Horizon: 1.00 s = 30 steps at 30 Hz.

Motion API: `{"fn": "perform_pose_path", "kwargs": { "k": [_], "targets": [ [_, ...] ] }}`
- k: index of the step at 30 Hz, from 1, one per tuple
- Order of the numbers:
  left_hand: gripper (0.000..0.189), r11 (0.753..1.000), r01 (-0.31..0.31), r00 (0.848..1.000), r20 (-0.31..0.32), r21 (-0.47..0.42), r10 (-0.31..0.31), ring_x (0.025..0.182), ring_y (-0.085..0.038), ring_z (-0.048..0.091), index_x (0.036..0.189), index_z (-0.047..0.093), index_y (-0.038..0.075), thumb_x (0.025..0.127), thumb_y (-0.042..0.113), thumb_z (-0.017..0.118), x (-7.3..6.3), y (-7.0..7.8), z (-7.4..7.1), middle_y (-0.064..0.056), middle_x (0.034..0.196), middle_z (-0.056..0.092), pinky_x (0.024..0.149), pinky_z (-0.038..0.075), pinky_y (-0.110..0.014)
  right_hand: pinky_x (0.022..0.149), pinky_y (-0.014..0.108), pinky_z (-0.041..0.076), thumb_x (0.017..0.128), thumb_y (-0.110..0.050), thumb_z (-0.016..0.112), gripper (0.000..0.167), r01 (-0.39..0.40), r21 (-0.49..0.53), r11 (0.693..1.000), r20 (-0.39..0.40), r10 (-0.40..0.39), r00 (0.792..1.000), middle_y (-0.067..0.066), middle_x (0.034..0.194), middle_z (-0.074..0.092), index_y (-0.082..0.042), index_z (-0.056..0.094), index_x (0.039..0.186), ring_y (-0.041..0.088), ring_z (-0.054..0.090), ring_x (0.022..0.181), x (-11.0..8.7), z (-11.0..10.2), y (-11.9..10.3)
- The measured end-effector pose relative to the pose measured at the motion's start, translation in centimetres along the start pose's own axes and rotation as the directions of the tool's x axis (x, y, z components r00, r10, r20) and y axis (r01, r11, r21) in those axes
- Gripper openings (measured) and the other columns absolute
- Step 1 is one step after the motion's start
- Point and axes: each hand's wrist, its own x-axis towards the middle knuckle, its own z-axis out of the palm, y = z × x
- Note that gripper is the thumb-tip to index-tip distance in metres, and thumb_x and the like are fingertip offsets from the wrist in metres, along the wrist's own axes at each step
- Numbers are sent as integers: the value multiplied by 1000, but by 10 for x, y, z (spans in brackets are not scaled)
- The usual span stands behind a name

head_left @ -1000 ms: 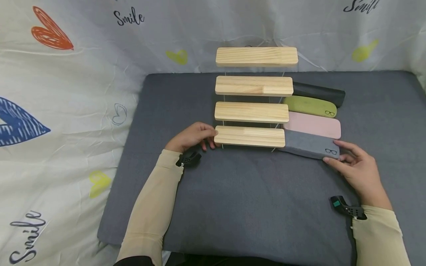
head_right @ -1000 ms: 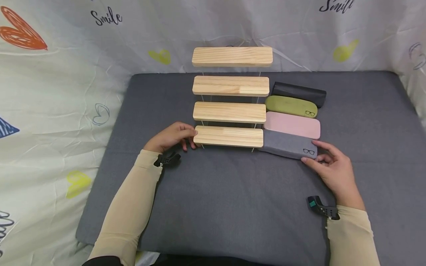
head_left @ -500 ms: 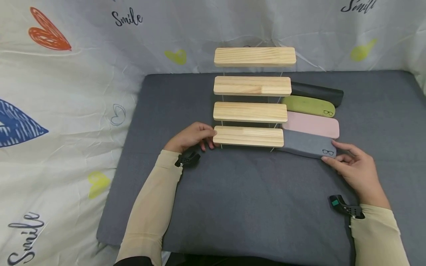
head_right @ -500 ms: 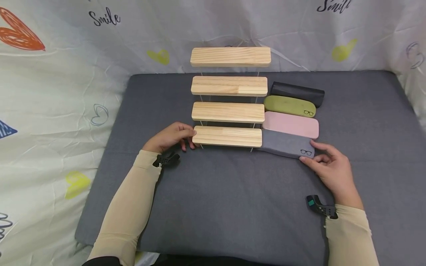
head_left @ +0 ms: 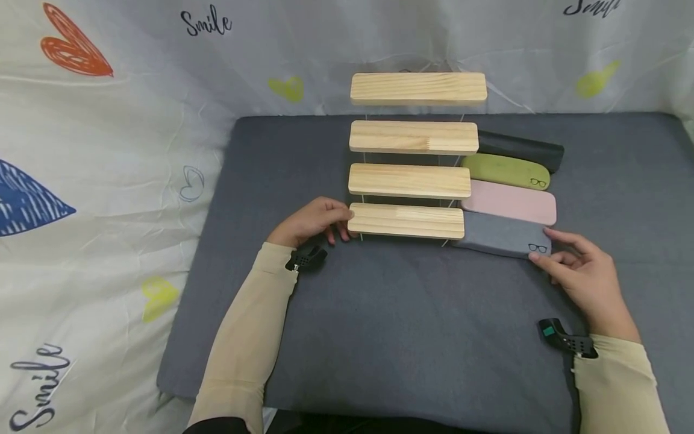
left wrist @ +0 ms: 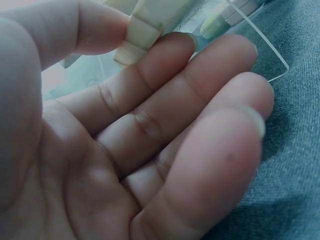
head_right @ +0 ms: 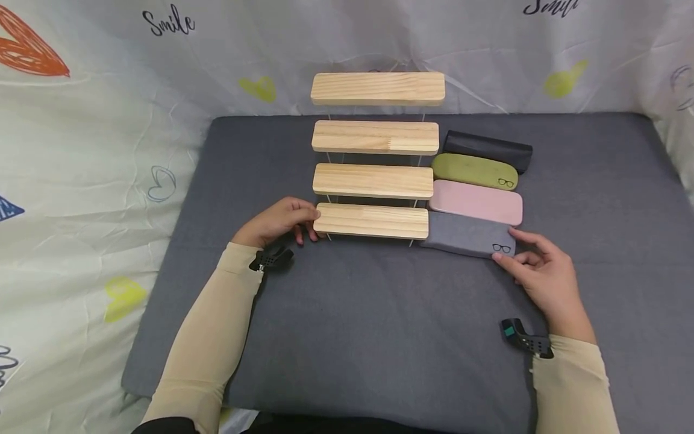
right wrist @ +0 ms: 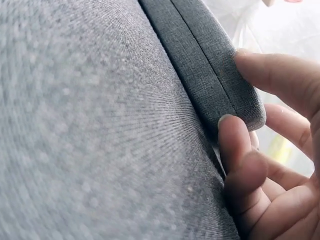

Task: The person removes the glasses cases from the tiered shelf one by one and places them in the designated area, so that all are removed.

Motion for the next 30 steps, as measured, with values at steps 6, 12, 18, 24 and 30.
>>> {"fn": "perform_pose_path", "kwargs": {
  "k": [6, 12, 18, 24, 30],
  "targets": [
    [27, 1000, 1, 1000, -10, -2, -1, 77, -24, 72, 89, 73, 6, 103, 26, 62, 0, 1, 2, -12, 85, 75, 58, 58, -33, 49, 23, 40, 98, -16, 76, 46, 4, -9, 1000, -24, -5, 1000, -14, 71, 66, -18, 64, 142, 4, 55, 56, -5, -1, -3],
    [24, 998, 4, 999, -53, -67, -8, 80, -28, 72, 101, 69, 6, 103, 29, 63, 1, 4, 5, -15, 96, 71, 57, 59, -35, 58, 10, 45, 100, -15, 72, 34, -42, 63, 997, -253, 57, 966, -17, 108, 68, -9, 70, 134, 0, 60, 70, -8, -2, -16],
    [29, 988, 40, 991, -120, -151, -58, 85, -27, 72, 120, 64, 4, 107, 29, 58, -1, 4, 0, -16, 105, 68, 62, 61, -36, 56, 13, 40, 98, -11, 73, 27, -4, 83, 997, -375, 35, 926, -10, 90, 65, -2, 76, 124, 8, 49, 66, -8, -2, -31],
    [38, 995, 64, 964, -253, -74, -81, 97, -29, 70, 130, 62, 4, 109, 35, 56, -12, 7, -5, -16, 114, 69, 74, 62, -41, 60, 14, 41, 96, -8, 76, 25, 99, 28, 995, -295, -87, 952, -9, 92, 71, 0, 77, 120, 8, 56, 74, -5, 2, -44],
    [65, 964, 53, 937, -347, 261, 42, 127, -31, 59, 148, 53, 11, 107, 61, 48, -26, 26, 0, -12, 141, 60, 102, 51, -51, 87, 13, 47, 93, 1, 75, 29, 285, -28, 958, -186, -285, 940, -9, 115, 75, 0, 76, 122, 3, 65, 99, -2, 3, -63]
  ]
}}
